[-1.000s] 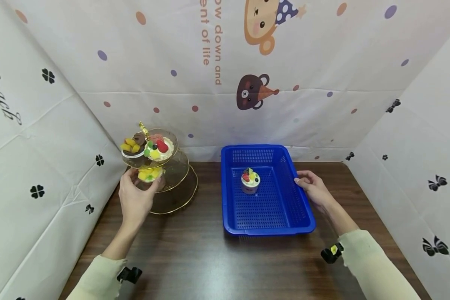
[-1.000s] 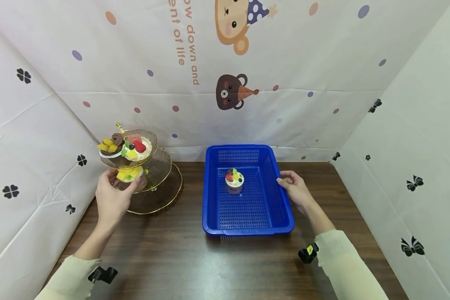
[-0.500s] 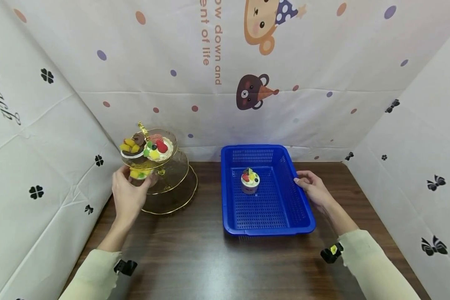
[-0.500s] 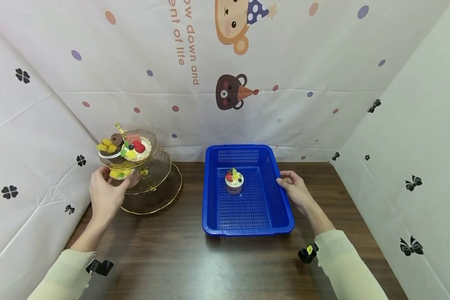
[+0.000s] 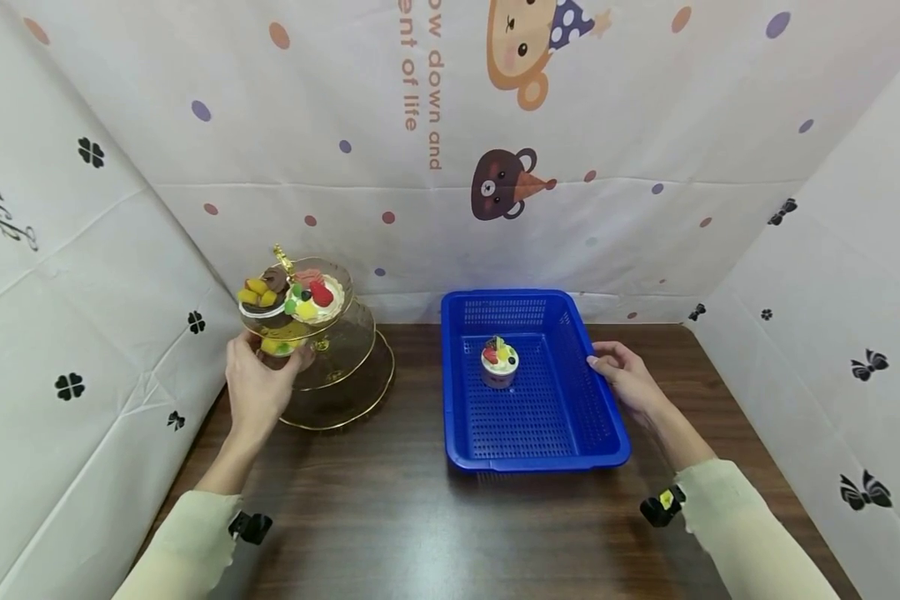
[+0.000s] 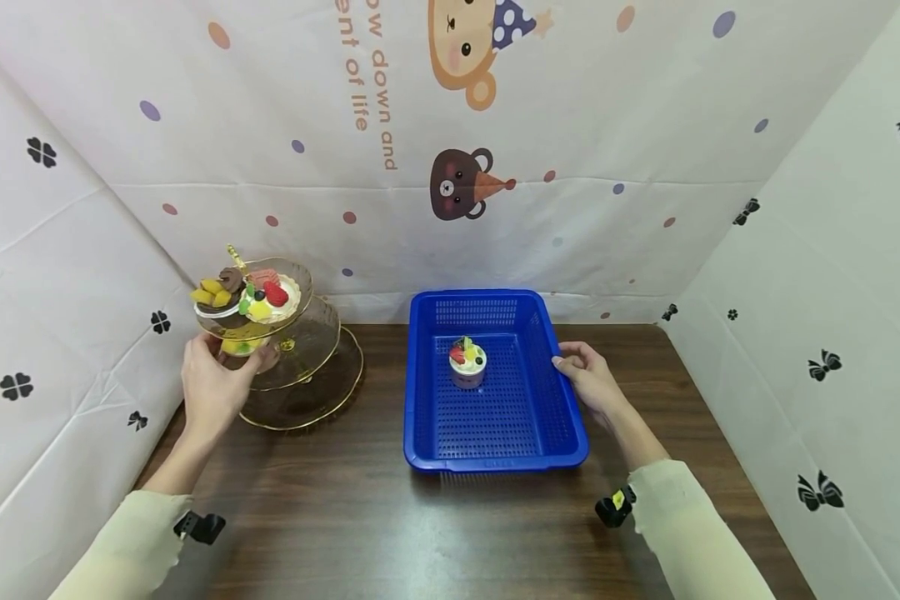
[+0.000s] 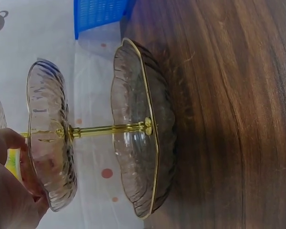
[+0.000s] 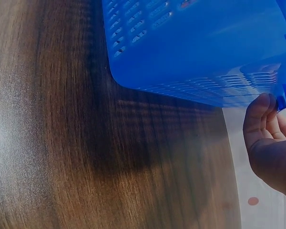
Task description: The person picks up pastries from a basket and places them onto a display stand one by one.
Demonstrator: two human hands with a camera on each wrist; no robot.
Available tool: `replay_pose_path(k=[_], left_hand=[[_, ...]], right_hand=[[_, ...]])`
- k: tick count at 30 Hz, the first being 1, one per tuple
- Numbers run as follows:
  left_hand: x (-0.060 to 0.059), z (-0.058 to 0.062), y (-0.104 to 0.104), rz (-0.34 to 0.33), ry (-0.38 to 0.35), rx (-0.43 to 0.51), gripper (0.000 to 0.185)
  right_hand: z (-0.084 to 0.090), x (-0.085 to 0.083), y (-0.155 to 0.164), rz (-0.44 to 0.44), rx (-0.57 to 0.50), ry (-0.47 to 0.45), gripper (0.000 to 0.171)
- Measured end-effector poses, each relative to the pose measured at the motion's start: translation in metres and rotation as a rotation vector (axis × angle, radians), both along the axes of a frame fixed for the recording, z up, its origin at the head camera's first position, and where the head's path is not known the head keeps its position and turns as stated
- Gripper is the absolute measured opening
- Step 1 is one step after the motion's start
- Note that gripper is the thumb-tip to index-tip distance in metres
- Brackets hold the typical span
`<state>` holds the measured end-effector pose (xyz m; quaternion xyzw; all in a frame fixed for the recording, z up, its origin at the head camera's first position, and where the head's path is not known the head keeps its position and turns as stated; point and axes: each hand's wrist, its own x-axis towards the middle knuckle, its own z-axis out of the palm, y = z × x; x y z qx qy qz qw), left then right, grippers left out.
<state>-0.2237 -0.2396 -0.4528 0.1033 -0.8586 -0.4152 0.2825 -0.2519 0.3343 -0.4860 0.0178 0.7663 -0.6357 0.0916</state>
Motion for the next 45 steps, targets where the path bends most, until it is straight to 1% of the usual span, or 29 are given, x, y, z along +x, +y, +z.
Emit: replay_pose_path(k=[3,7,15,19,23,26,30,33,37,40,45], left_hand=[[0.001,0.0,-0.001,0.01,-0.008,-0.022,0.076],[0.002,0.001,-0.001,0.002,-0.026,-0.036,0.079],[0.005,0.003,0.0,-0.02,-0.031,-0.046,0.084],[0.009,0.006,0.0,-0.021,-0.044,-0.04,0.087],[0.016,0.013,0.0,-0.025,-0.068,-0.024,0.089],[0.024,0.02,0.003,-0.041,-0.087,-0.024,0.091],[0.031,0.031,0.009,-0.059,-0.083,-0.037,0.092],[0.035,0.037,0.013,-0.066,-0.073,-0.044,0.09],[0.043,0.041,0.016,-0.071,-0.082,-0.04,0.087],[0.048,0.044,0.019,-0.082,-0.093,-0.016,0.085],[0.058,0.05,0.024,-0.125,-0.094,0.025,0.082]], right_hand=[[0.001,0.001,0.001,0.001,-0.003,-0.005,0.055],[0.003,0.001,0.001,0.0,-0.01,-0.011,0.056],[0.005,0.001,0.001,0.004,-0.019,-0.015,0.055],[0.005,0.0,0.001,0.007,-0.013,-0.012,0.055],[0.003,-0.001,0.001,0.008,-0.013,-0.008,0.055],[0.002,-0.001,0.0,0.005,-0.023,-0.009,0.053],[0.002,0.0,0.0,0.0,-0.033,-0.019,0.051],[0.002,0.0,0.0,-0.002,-0.032,-0.019,0.051],[0.0,0.0,-0.002,-0.002,-0.027,-0.008,0.051],[0.0,0.0,-0.003,-0.004,-0.025,-0.005,0.05],[0.0,0.0,-0.003,-0.013,-0.025,-0.014,0.051]])
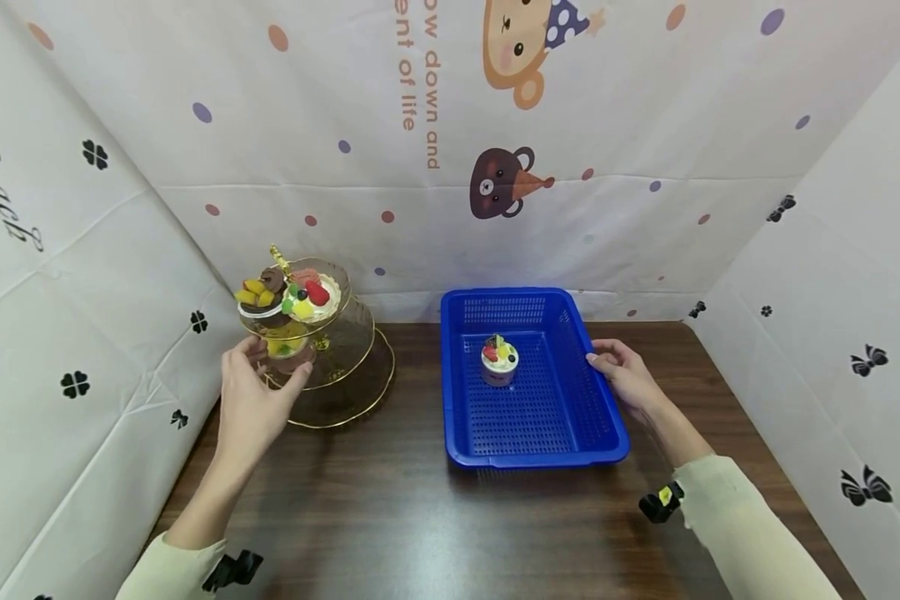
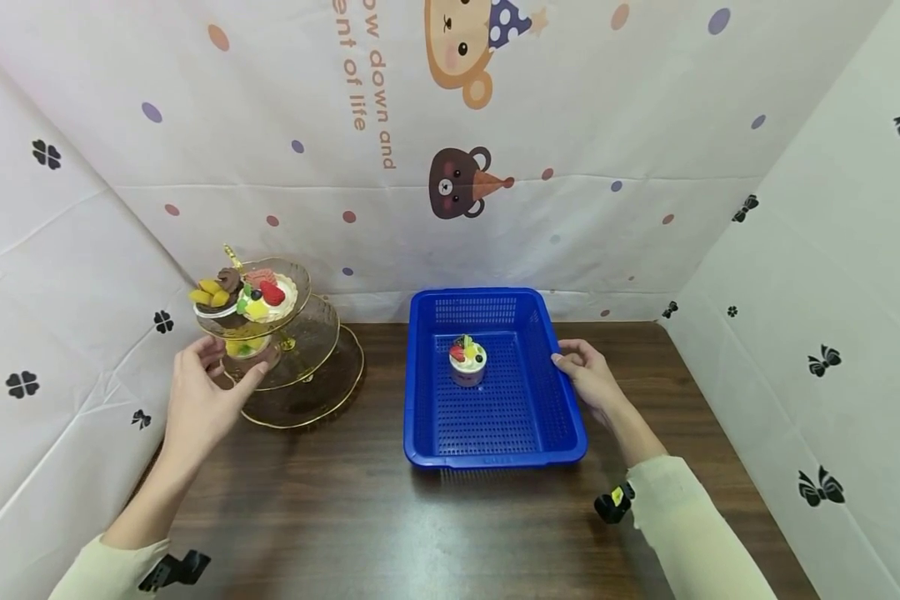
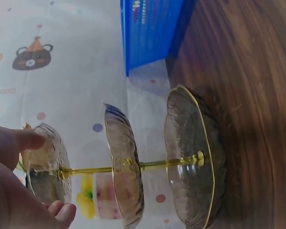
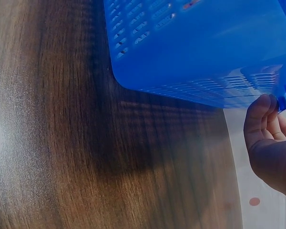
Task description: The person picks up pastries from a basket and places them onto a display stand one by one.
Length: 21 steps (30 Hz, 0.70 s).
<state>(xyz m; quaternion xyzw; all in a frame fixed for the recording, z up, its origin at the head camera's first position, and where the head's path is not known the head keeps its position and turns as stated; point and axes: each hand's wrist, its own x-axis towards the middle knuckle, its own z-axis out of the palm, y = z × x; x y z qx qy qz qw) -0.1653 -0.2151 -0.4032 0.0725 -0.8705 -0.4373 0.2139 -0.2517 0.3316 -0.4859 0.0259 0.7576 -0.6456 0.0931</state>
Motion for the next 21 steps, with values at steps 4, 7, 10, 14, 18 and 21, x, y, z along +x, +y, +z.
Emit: replay_pose_path(k=[4,7,10,14,18,21], left_hand=[[0.009,0.003,0.007,-0.025,-0.001,0.006,0.083],[0.014,0.003,0.013,-0.047,0.003,0.001,0.082],[0.018,0.001,0.021,-0.073,0.02,-0.007,0.077],[0.021,-0.007,0.033,-0.114,0.048,-0.007,0.073],[0.019,-0.015,0.046,-0.172,0.065,-0.018,0.073],[0.015,-0.017,0.057,-0.222,0.058,-0.034,0.074]], right_hand=[[0.0,0.001,0.002,-0.003,0.0,-0.003,0.052],[0.0,0.001,0.003,0.004,-0.008,-0.001,0.053],[0.0,0.001,0.004,0.0,-0.012,0.002,0.053],[-0.001,0.003,0.003,-0.003,0.02,0.013,0.053],[-0.003,0.002,0.002,0.003,0.029,0.02,0.053],[-0.004,0.0,0.001,-0.003,0.012,0.027,0.051]])
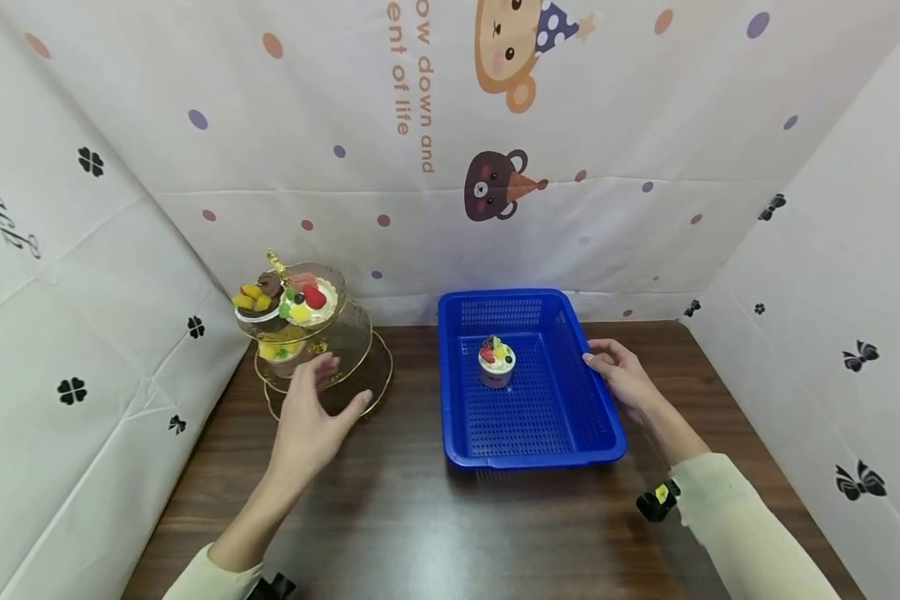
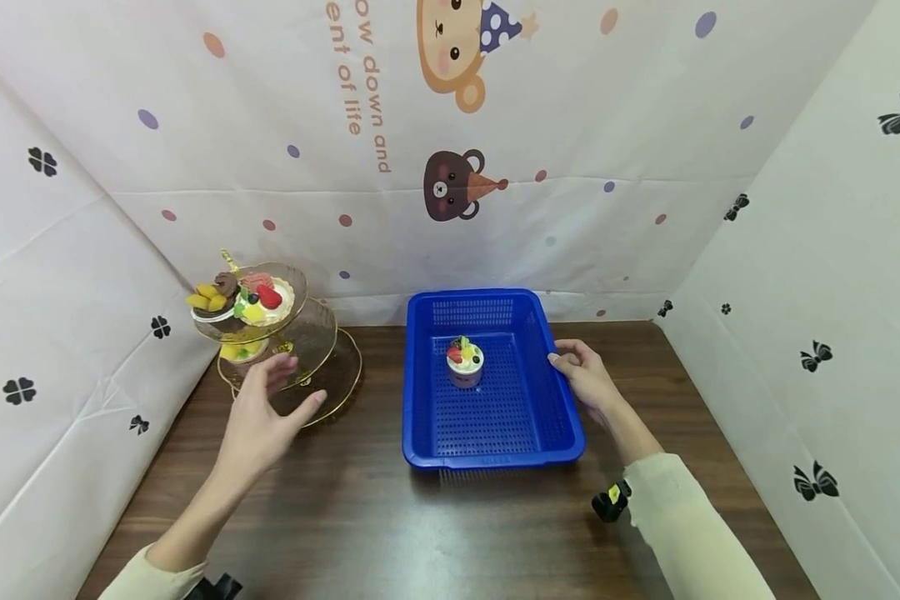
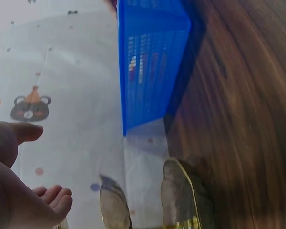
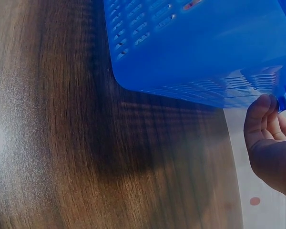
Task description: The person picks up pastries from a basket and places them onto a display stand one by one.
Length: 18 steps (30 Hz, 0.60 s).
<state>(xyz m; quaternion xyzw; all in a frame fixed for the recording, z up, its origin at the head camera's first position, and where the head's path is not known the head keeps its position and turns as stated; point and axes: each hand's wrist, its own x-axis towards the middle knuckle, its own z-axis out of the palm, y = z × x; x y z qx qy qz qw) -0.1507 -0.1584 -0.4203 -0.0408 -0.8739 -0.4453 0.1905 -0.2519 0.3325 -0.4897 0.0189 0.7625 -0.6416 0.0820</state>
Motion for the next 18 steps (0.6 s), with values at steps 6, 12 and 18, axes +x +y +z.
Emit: replay_pose_path(k=[6,12,18], left_hand=[[-0.016,-0.004,0.019,-0.09,-0.011,-0.015,0.078],[-0.036,-0.012,0.039,-0.187,-0.038,-0.006,0.078],[-0.061,-0.019,0.059,-0.28,-0.058,-0.047,0.08]], right_hand=[[0.0,-0.003,-0.001,-0.001,-0.003,0.0,0.049],[0.002,-0.004,0.0,0.0,0.018,-0.009,0.051],[-0.001,-0.002,0.001,-0.006,-0.012,-0.011,0.051]])
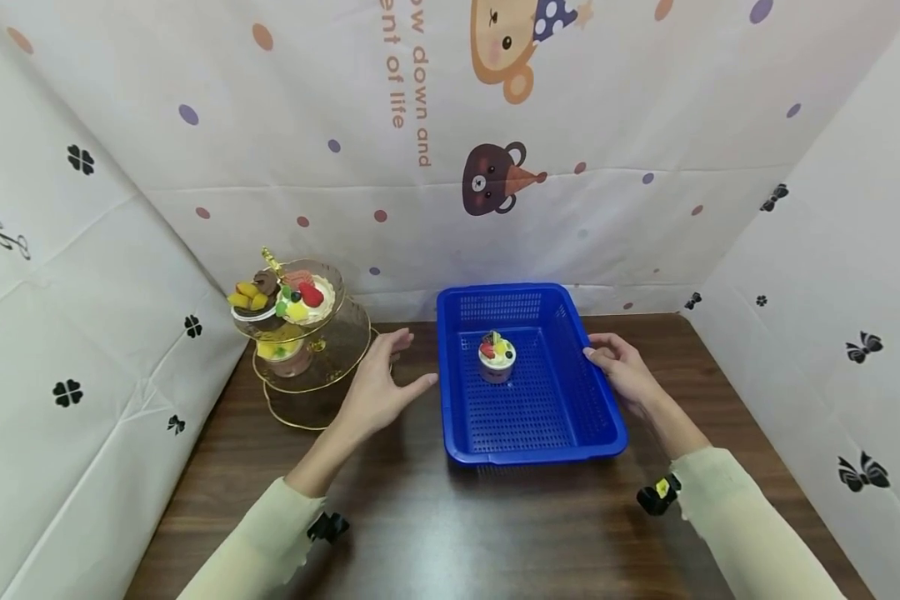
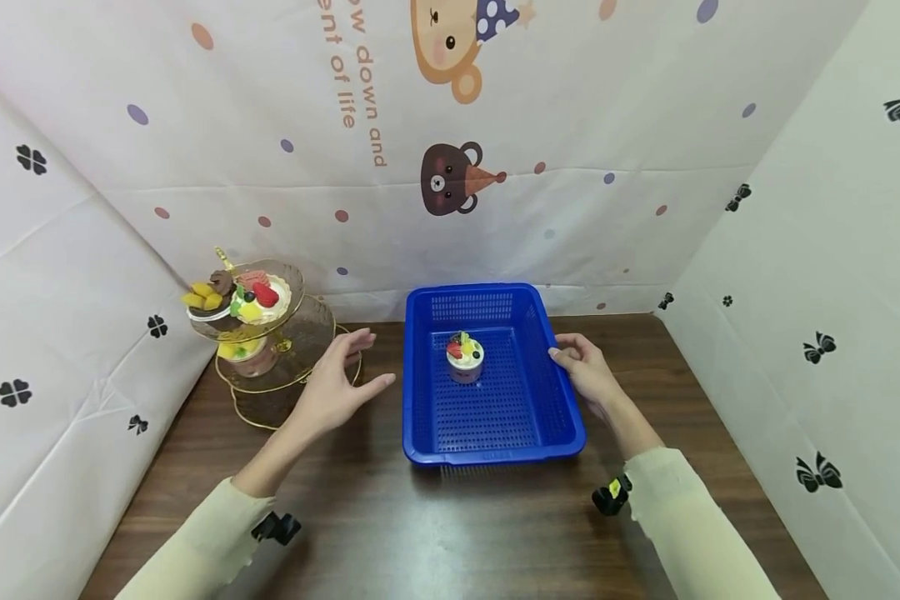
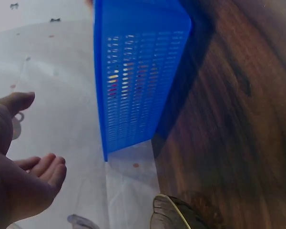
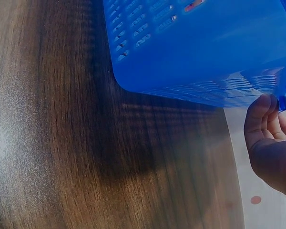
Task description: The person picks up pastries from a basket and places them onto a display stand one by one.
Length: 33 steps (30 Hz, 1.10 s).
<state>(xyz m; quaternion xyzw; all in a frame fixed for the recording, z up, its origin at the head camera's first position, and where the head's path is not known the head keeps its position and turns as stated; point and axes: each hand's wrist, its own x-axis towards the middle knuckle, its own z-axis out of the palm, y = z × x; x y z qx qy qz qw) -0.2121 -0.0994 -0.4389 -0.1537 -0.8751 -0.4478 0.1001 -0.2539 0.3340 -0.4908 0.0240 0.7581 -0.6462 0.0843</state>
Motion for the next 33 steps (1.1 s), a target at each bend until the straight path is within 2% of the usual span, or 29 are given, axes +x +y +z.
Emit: replay_pose_path(k=[5,11,16,26,33], left_hand=[[-0.018,-0.001,0.015,-0.063,-0.005,-0.046,0.085],[-0.037,-0.003,0.029,-0.106,-0.034,-0.128,0.09],[-0.051,-0.005,0.04,-0.169,-0.018,-0.155,0.091],[-0.074,0.001,0.065,-0.284,0.003,-0.24,0.094],[-0.089,0.005,0.08,-0.325,-0.025,-0.293,0.096]], right_hand=[[-0.001,0.0,0.001,-0.002,0.001,-0.006,0.05],[-0.003,0.0,0.001,0.003,-0.012,-0.002,0.05],[-0.003,-0.001,0.001,-0.001,-0.008,-0.004,0.05],[-0.003,0.0,0.001,-0.018,-0.023,0.0,0.046],[-0.001,0.001,0.0,-0.005,-0.008,0.013,0.052]])
